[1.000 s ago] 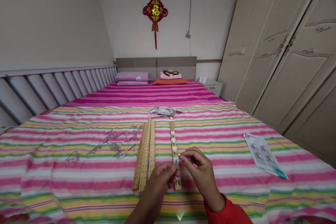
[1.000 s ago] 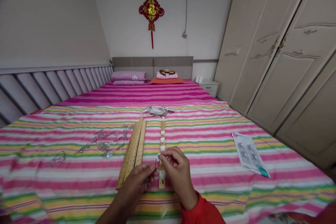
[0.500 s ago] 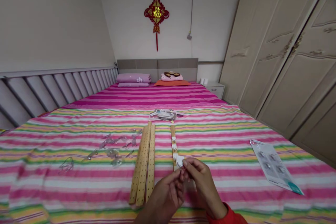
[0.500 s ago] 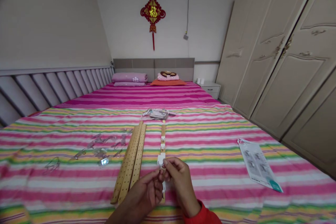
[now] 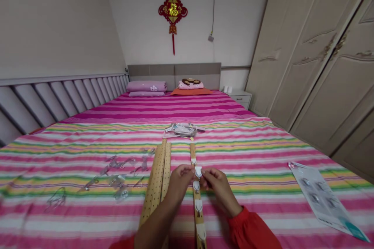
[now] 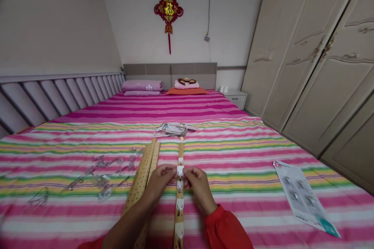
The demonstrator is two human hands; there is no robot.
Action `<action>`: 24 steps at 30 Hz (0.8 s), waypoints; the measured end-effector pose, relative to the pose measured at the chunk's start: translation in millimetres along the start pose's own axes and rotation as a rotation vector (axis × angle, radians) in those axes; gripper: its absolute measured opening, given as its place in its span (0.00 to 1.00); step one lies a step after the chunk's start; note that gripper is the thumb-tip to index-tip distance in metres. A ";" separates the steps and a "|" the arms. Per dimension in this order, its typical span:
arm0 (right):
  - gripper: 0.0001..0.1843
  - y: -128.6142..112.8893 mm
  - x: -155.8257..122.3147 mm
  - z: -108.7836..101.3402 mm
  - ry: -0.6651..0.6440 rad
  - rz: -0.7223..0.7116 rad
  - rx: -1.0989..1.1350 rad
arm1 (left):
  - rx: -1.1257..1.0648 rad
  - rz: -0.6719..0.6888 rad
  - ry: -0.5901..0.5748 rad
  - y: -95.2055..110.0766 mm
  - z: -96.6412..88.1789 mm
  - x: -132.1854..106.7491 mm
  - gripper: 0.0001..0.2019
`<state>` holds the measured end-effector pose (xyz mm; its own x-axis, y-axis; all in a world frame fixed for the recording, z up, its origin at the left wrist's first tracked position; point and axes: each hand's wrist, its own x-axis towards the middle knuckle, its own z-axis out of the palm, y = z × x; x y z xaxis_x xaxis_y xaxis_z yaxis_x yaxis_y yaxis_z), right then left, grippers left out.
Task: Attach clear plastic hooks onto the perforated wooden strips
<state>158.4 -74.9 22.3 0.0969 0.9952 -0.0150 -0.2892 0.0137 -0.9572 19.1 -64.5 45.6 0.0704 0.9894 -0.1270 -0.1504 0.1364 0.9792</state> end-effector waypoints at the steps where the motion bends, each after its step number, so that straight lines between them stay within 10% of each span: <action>1: 0.18 0.4 7.9 0.3 -0.006 0.006 -0.010 | 0.013 0.019 0.000 2.1 0.8 9.6 0.16; 13: 0.14 15.6 111.4 -1.9 -0.058 -0.100 -0.307 | 0.045 -0.068 0.080 -2.5 7.9 110.7 0.05; 24: 0.12 37.2 135.7 -6.8 -0.004 -0.306 -0.577 | 0.240 -0.101 0.154 -36.7 9.5 153.5 0.05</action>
<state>167.2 60.0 -17.4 0.0896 0.9551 0.2824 0.3088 0.2429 -0.9196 44.7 81.9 -8.3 -0.0800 0.9699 -0.2299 0.0886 0.2367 0.9675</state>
